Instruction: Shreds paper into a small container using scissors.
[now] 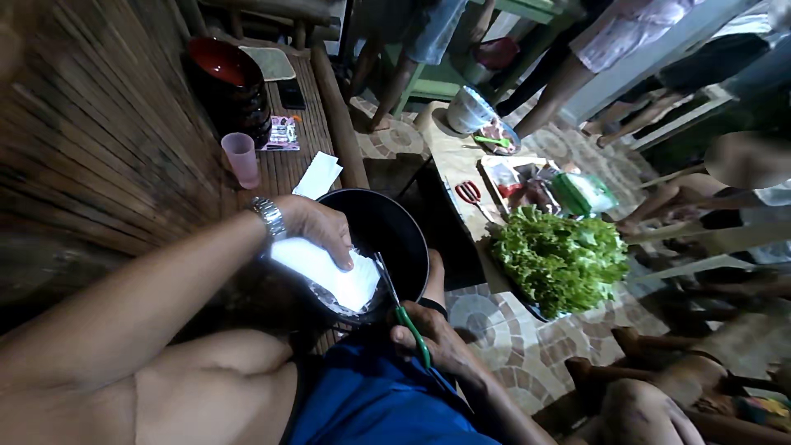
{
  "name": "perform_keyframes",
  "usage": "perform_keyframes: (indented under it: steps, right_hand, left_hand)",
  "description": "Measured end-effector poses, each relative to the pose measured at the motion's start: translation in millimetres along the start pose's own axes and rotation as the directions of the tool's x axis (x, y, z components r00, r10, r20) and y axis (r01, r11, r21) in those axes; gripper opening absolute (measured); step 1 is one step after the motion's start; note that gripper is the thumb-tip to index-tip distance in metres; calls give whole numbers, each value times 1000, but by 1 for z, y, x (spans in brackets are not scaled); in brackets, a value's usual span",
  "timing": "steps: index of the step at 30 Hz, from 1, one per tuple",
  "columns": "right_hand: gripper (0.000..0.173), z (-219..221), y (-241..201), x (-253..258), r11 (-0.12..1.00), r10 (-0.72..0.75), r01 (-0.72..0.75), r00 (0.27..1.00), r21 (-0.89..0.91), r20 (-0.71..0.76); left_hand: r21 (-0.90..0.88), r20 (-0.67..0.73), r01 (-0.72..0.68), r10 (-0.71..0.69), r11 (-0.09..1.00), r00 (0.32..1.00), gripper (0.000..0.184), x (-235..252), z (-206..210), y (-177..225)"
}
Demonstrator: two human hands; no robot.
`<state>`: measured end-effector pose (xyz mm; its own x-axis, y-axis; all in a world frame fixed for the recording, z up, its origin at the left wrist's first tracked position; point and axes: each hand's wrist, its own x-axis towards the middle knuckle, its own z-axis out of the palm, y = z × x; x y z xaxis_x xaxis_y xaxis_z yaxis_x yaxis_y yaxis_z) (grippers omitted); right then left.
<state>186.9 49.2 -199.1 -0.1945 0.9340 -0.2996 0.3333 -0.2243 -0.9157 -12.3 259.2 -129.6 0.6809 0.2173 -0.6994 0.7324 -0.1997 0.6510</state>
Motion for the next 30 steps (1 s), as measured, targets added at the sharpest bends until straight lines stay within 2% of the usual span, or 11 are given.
perform_keyframes:
  steps: [4,8,13,19,30]
  right_hand:
    - [48,1,-1,1,999,3,-3,1000,41,-3]
    - [50,2,0,1,999,-4,5,1000,43,-7]
    - [35,2,3,0,990,-12,16,1000,140,-24]
    - [61,-3,0,-6,997,20,-25,998,77,64]
    - [55,1,-5,2,999,3,-5,999,47,38]
  left_hand:
    - [23,2,28,-28,999,1000,26,-1,1,3]
    - [34,-3,34,-34,999,999,25,-3,1,5]
    - [17,0,33,-33,999,999,25,-3,1,4]
    - [15,-12,17,-17,1000,1000,26,-3,-1,3]
    - [38,-7,9,-8,999,1000,26,-3,2,5]
